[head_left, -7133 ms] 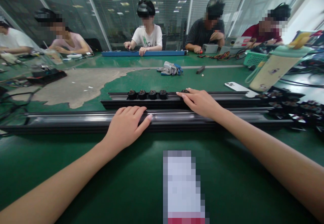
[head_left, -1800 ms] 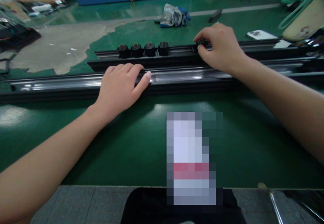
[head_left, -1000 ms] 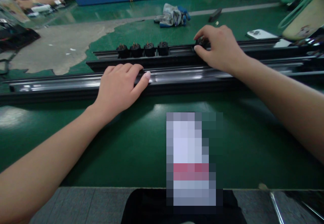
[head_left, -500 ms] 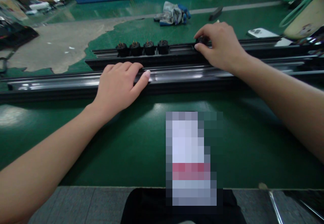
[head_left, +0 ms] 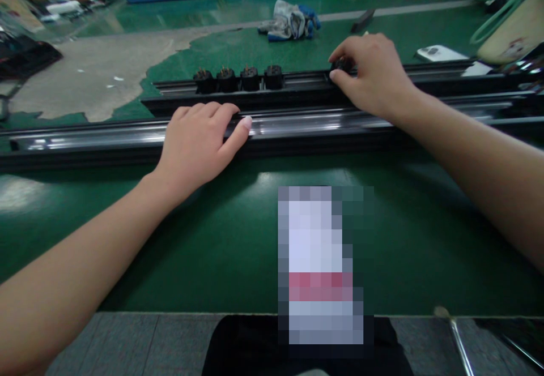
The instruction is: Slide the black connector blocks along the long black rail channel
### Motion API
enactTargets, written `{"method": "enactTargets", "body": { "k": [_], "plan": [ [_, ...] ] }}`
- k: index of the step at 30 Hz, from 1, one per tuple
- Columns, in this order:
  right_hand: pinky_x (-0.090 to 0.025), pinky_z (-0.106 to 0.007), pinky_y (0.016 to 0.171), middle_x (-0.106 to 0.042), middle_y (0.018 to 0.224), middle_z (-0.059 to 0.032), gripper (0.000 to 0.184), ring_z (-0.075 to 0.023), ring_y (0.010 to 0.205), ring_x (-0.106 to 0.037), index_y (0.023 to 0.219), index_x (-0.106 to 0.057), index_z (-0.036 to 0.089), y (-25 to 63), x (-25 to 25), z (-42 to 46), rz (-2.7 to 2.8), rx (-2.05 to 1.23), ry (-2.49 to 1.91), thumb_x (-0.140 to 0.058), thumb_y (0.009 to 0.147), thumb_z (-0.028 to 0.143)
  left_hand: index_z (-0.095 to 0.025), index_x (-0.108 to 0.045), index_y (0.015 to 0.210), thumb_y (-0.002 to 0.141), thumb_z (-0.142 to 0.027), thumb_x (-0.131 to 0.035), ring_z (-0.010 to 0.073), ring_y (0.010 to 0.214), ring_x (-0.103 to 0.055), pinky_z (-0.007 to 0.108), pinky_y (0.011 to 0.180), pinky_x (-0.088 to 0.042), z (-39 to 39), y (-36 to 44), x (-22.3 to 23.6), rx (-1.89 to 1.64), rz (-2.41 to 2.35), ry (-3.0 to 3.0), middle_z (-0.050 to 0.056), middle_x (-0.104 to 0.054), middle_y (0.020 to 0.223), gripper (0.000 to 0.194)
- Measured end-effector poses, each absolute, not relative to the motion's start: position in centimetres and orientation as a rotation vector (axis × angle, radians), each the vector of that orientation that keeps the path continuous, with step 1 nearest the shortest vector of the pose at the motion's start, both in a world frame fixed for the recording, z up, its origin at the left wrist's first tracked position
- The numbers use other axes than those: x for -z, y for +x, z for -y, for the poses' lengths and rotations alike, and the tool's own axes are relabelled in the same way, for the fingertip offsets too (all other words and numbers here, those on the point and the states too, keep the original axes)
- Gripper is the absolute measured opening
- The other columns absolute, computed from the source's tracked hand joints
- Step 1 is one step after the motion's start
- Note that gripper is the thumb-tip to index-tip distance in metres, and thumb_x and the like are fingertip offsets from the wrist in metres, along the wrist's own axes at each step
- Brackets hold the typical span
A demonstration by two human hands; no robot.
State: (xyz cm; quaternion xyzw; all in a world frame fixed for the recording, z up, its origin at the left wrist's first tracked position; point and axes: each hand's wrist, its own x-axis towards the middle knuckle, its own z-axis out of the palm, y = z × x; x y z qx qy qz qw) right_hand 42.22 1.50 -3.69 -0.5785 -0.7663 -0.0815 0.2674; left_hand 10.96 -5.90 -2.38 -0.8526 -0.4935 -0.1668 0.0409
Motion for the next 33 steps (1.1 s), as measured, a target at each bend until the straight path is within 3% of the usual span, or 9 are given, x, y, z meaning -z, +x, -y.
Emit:
{"method": "enactTargets", "body": {
  "k": [14, 21, 33],
  "plan": [
    [-0.044, -0.049, 0.103, -0.068, 0.112, -0.0108, 0.025, -0.0307, 0.111, -0.059, 0.106, -0.065, 0.026, 42.22, 3.44, -1.33, 2.075, 0.233, -1.6, -0.052, 0.085, 0.029, -0.031, -0.065, 0.127, 0.1, -0.062, -0.024, 0.0377, 0.119, -0.058, 0.056, 0.098, -0.04, 6.03, 11.11, 2.23, 0.5, 1.542, -2.614, 0.009, -0.071, 0.116, 0.057],
    [-0.047, -0.049, 0.101, -0.069, 0.104, -0.0101, 0.025, -0.0305, 0.103, -0.062, 0.102, -0.066, 0.023, 42.28, 3.39, -1.41, 2.054, 0.274, -1.608, -0.054, 0.081, 0.024, -0.032, -0.065, 0.128, 0.1, -0.062, -0.025, 0.0377, 0.12, -0.058, 0.056, 0.099, -0.04, 6.0, 11.02, 2.3, 0.51, 1.543, -2.618, 0.009, -0.071, 0.118, 0.057],
    [-0.046, -0.044, 0.102, -0.07, 0.105, -0.0076, 0.021, -0.0257, 0.101, -0.063, 0.1, -0.067, 0.023, 42.12, 3.22, -1.25, 2.016, 0.221, -1.628, -0.055, 0.083, 0.021, -0.032, -0.064, 0.129, 0.101, -0.061, -0.021, 0.0365, 0.115, -0.061, 0.053, 0.096, -0.042, 5.92, 11.01, 2.36, 0.432, 1.51, -2.56, 0.008, -0.071, 0.118, 0.058]
  ]
}}
